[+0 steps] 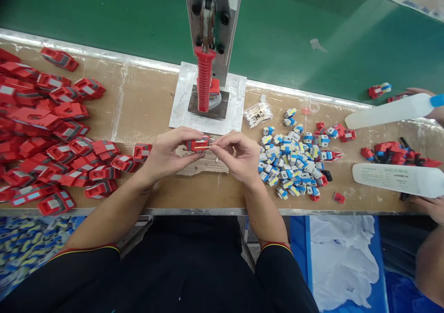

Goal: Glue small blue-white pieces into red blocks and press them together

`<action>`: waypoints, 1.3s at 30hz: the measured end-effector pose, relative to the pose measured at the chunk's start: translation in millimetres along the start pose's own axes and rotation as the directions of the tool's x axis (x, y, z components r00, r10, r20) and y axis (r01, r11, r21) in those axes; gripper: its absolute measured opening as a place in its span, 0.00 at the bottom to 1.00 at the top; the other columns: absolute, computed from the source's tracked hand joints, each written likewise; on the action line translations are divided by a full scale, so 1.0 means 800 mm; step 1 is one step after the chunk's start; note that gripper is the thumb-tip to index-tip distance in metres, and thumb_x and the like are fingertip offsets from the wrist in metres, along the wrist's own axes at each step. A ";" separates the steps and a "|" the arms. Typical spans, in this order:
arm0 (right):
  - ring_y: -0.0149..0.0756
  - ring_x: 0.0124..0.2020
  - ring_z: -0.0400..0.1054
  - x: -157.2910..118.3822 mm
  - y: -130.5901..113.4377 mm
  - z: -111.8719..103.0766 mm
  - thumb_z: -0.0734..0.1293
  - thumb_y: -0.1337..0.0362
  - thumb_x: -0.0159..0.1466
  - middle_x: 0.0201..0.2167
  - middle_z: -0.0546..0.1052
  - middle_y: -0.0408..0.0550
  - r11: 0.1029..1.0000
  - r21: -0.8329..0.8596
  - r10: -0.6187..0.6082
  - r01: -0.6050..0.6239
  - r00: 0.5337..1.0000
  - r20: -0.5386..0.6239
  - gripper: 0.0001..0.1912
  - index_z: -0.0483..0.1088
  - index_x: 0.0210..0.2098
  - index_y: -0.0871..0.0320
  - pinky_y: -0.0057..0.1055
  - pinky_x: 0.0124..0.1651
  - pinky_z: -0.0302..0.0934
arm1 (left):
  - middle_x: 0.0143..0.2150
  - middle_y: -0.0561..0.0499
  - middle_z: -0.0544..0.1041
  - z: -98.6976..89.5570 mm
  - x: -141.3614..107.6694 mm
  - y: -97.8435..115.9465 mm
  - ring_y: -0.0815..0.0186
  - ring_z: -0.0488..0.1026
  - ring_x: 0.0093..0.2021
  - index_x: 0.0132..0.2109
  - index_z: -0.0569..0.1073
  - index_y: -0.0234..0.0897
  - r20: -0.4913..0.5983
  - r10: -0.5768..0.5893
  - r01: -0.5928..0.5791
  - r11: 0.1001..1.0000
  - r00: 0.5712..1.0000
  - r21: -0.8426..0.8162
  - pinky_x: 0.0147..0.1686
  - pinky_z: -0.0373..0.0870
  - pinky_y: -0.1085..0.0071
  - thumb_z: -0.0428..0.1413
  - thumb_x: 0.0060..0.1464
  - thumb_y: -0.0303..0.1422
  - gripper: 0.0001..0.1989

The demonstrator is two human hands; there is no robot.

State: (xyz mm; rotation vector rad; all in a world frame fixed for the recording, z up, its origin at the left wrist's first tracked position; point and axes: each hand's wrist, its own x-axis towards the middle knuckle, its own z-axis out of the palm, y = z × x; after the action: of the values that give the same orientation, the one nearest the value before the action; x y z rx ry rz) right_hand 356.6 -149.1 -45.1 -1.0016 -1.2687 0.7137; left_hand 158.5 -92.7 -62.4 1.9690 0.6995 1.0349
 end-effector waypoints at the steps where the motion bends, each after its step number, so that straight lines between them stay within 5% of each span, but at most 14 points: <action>1: 0.31 0.28 0.76 0.000 0.001 0.000 0.78 0.61 0.64 0.29 0.83 0.42 1.000 -0.003 0.005 -0.005 1.000 0.003 0.08 0.76 0.32 0.53 0.30 0.28 0.65 | 0.47 0.46 0.86 0.000 0.000 0.000 0.60 0.83 0.48 0.49 0.81 0.40 -0.001 0.005 -0.005 1.000 1.000 0.011 0.48 0.80 0.65 0.68 0.59 0.35 0.12; 23: 0.32 0.26 0.73 0.001 0.002 -0.005 0.78 0.54 0.64 0.27 0.82 0.43 0.994 -0.104 0.044 -0.044 0.999 -0.002 0.13 0.75 0.31 0.52 0.32 0.28 0.65 | 0.46 0.46 0.85 -0.002 0.001 0.000 0.61 0.84 0.47 0.50 0.80 0.40 -0.036 0.068 -0.067 0.997 0.997 0.024 0.49 0.81 0.65 0.68 0.60 0.33 0.12; 39: 0.32 0.26 0.74 0.004 -0.002 -0.009 0.77 0.59 0.65 0.27 0.82 0.42 0.992 -0.128 -0.004 0.008 1.000 0.027 0.10 0.75 0.30 0.52 0.32 0.27 0.64 | 0.47 0.45 0.86 -0.002 0.001 -0.002 0.60 0.84 0.47 0.51 0.81 0.40 -0.061 0.078 -0.078 0.997 0.995 0.007 0.49 0.82 0.64 0.70 0.58 0.33 0.14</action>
State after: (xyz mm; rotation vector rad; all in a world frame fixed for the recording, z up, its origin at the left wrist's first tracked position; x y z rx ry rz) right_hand 363.6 -148.6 -42.2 -1.0946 -1.3538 0.6495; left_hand 157.3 -90.6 -62.9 1.9890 0.6628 1.1451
